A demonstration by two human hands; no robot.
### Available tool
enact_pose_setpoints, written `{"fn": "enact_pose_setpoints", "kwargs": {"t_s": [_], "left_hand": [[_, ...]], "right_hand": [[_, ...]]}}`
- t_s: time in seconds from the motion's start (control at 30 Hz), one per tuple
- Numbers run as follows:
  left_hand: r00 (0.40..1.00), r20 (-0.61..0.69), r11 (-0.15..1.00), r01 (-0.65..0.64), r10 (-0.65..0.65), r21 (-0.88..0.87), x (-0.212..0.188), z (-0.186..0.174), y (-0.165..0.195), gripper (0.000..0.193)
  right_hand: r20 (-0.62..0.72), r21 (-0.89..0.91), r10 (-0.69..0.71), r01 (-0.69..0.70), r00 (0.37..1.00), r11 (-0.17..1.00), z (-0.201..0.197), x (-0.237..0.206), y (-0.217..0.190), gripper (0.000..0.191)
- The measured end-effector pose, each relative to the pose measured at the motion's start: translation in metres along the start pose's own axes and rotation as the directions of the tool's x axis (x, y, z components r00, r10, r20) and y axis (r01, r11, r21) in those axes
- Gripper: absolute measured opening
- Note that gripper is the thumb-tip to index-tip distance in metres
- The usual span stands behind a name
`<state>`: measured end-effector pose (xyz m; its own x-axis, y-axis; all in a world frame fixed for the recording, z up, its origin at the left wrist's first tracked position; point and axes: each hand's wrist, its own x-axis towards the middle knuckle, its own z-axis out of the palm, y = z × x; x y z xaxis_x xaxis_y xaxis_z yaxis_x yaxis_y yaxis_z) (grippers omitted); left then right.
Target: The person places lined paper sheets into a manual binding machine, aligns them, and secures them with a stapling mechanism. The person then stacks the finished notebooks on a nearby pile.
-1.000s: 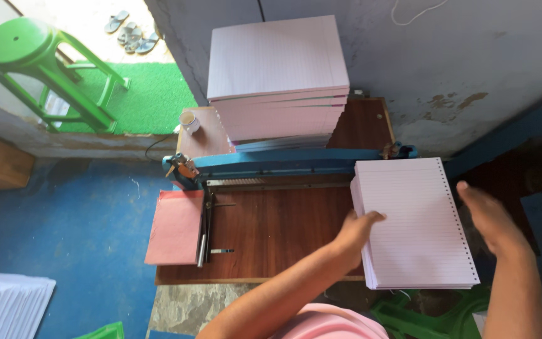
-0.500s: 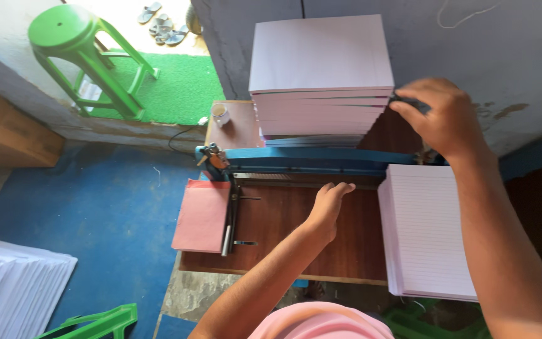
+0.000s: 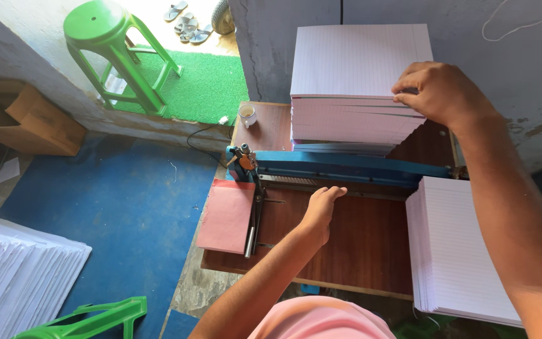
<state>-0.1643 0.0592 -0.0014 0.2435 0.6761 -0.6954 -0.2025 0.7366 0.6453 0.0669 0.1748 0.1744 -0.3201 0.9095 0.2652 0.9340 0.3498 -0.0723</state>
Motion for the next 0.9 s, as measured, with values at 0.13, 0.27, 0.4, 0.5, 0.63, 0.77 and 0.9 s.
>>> {"fn": "enact_pose_setpoints", "kwargs": {"t_s": [0.13, 0.27, 0.4, 0.5, 0.63, 0.77, 0.9], "left_hand": [[1.000, 0.014, 1.000, 0.017, -0.017, 0.005, -0.003, -0.005, 0.005, 0.096], [0.998, 0.016, 0.998, 0.057, -0.057, 0.013, -0.006, -0.007, 0.010, 0.093], [0.998, 0.032, 0.998, 0.050, -0.051, 0.036, -0.003, -0.007, 0.012, 0.091], [0.999, 0.045, 1.000, 0.002, -0.003, 0.022, 0.003, -0.008, 0.011, 0.085], [0.989, 0.103, 0.994, -0.108, 0.107, 0.003, 0.009, -0.008, 0.009, 0.060], [0.988, 0.123, 0.996, -0.093, 0.092, -0.005, 0.010, -0.007, 0.009, 0.042], [0.977, 0.191, 0.995, -0.093, 0.096, -0.022, 0.010, -0.005, 0.011, 0.037]], "right_hand": [[0.062, 0.020, 0.084, -0.085, 0.995, 0.996, -0.007, 0.003, -0.002, 0.019], [0.148, 0.044, 0.154, -0.163, 0.977, 0.986, -0.011, 0.010, 0.001, 0.020], [0.208, 0.045, 0.184, -0.197, 0.961, 0.979, -0.013, 0.018, 0.008, 0.024], [0.234, 0.037, 0.185, -0.199, 0.954, 0.979, -0.014, 0.024, 0.013, 0.026], [0.252, -0.004, 0.178, -0.183, 0.951, 0.983, -0.014, 0.026, 0.016, 0.027], [0.134, -0.090, 0.022, -0.009, 0.991, 0.996, -0.009, 0.021, 0.014, 0.020], [-0.107, -0.240, -0.297, 0.265, 0.949, 0.934, -0.001, 0.007, 0.009, 0.008]]}}
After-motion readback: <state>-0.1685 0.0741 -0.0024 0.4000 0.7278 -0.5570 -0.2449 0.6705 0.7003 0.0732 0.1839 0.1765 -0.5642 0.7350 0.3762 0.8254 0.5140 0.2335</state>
